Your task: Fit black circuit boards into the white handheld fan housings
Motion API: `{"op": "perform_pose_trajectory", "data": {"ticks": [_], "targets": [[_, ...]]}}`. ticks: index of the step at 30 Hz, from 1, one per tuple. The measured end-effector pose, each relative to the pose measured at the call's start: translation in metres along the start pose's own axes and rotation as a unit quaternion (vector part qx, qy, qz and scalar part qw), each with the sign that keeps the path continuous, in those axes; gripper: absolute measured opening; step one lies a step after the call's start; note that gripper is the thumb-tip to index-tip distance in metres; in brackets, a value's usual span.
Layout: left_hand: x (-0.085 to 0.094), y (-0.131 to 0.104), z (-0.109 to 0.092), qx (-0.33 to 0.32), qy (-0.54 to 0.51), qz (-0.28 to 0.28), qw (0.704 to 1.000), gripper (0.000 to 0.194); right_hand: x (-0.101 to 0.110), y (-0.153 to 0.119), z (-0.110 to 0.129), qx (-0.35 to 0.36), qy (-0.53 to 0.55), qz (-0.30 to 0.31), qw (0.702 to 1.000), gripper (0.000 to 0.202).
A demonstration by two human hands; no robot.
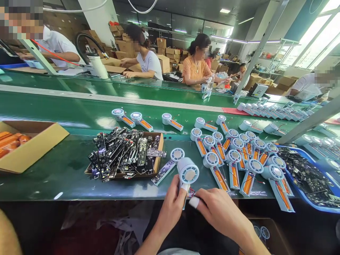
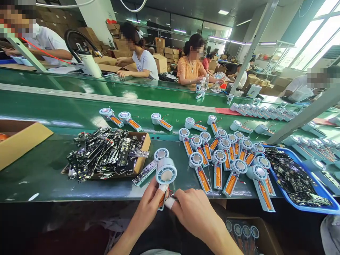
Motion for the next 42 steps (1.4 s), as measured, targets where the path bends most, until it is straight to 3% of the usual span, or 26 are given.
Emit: {"op": "perform_pose_trajectory", "data": {"ticks": [4,8,13,19,23,26,30,33,38,42], "targets": [[-0.01,0.003,0.007,0.044,-0.059,0.04,0.996,0.015,-0.005,0.003,0.021,0.07,0.037,0.052,0.996,0.022],[-0.016,0.005,0.016,0.07,-0.145,0.068,0.985,0.02,-0.013,0.015,0.014,0.066,0.177,0.037,0.981,0.034],[-0.026,0.001,0.025,0.055,-0.267,0.126,0.954,0.04,-0.031,0.021,-0.008,-0.003,0.441,0.008,0.898,0.06],[-0.022,-0.004,0.021,0.023,-0.161,0.099,0.982,0.059,-0.048,0.019,-0.021,-0.07,0.546,-0.02,0.834,0.064],[-0.021,-0.002,0.012,0.022,-0.082,0.077,0.993,0.055,-0.051,0.017,-0.027,-0.096,0.574,-0.03,0.812,0.063],[-0.015,-0.003,0.012,0.022,-0.034,0.04,0.998,0.049,-0.044,0.011,-0.028,-0.093,0.559,-0.067,0.822,0.056],[-0.002,-0.004,0.026,0.013,0.023,-0.034,0.999,0.041,-0.035,-0.005,-0.019,-0.082,0.471,-0.111,0.872,0.03],[0.004,-0.003,0.028,-0.028,0.055,-0.081,0.995,0.033,-0.033,-0.014,-0.013,-0.082,0.394,-0.153,0.903,0.036],[-0.003,0.004,0.031,0.017,0.03,-0.048,0.998,0.038,-0.028,-0.018,-0.015,-0.083,0.297,-0.245,0.919,0.039],[-0.009,0.001,0.026,0.042,-0.009,-0.038,0.998,0.046,-0.027,-0.013,-0.01,-0.088,0.223,-0.271,0.932,0.045]]}}
Point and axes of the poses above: each hand's wrist, its own y-axis towards the middle knuckle, its own x-axis out of the back of the hand, z = x × y, the point moved 9 cm from there along y, towards the middle knuckle, and after that the axes turned 9 degrees about z, right-handed, at the moved point
